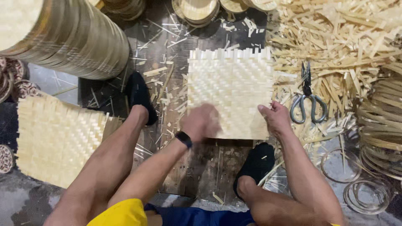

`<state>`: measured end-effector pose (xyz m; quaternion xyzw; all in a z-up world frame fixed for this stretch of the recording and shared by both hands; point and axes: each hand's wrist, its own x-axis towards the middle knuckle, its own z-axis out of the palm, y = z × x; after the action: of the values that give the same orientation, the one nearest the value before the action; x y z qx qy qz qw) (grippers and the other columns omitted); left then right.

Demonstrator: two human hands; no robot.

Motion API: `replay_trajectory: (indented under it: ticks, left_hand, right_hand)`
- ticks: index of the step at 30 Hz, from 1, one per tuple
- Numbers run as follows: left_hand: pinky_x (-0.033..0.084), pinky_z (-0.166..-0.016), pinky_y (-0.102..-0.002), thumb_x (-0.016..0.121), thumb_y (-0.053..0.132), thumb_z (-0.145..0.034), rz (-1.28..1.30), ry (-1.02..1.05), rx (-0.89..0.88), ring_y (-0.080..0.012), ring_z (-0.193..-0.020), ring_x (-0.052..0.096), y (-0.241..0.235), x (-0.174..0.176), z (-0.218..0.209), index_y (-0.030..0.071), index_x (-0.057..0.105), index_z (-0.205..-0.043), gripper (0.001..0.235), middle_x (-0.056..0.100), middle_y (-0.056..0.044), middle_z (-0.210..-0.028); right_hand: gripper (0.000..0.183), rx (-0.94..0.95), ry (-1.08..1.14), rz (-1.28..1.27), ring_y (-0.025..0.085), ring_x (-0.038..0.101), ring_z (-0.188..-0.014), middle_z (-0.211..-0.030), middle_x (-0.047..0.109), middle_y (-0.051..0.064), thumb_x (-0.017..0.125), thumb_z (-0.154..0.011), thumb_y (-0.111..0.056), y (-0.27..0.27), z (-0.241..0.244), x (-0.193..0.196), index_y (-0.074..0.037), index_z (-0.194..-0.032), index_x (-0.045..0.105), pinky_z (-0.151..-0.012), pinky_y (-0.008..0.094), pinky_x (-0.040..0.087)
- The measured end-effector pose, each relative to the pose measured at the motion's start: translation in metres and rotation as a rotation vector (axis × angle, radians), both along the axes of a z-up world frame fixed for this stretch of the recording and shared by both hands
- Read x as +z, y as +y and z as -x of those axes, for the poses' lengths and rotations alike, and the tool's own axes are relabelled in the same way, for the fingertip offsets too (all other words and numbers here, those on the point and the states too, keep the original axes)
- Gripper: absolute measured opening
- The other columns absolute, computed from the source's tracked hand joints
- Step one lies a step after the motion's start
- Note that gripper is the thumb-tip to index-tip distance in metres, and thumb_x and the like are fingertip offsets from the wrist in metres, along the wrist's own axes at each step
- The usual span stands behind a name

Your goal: The person places a circular bamboo frame onto a woven mat, presses it down, and uses shears to trim the excess matting around the frame's edge. They then flip the frame to reveal the finished tray and stack it with others.

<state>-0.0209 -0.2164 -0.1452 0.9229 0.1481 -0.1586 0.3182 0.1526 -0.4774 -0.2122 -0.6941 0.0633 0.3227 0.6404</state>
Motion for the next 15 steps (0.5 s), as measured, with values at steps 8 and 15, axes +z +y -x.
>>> replay_trajectory:
  ticks: [8, 15]
  left_hand:
    - [0.051, -0.062, -0.028, 0.087, 0.032, -0.073, 0.499, -0.016, 0.678, -0.0097, -0.068, 0.064, 0.108, -0.113, -0.022, 0.006, 0.076, -0.092, 0.034, 0.073, 0.003, -0.079]
    - [0.044, -0.061, -0.032, 0.093, 0.031, -0.074, 0.341, -0.115, 0.693, -0.0133, -0.068, 0.050, 0.112, -0.105, -0.012, -0.002, 0.068, -0.089, 0.044, 0.059, -0.001, -0.078]
  right_hand:
    - [0.030, -0.052, -0.072, 0.013, 0.005, 0.062, -0.077, -0.093, 0.072, -0.002, 0.078, -0.086, -0.016, 0.002, 0.020, -0.011, -0.002, -0.111, 0.069, -0.068, 0.022, 0.052]
    - [0.036, -0.176, -0.678, 0.268, 0.010, 0.064, -0.088, -0.099, 0.069, 0.003, 0.082, -0.089, -0.016, -0.040, -0.015, 0.055, -0.003, -0.119, 0.067, -0.081, 0.027, 0.054]
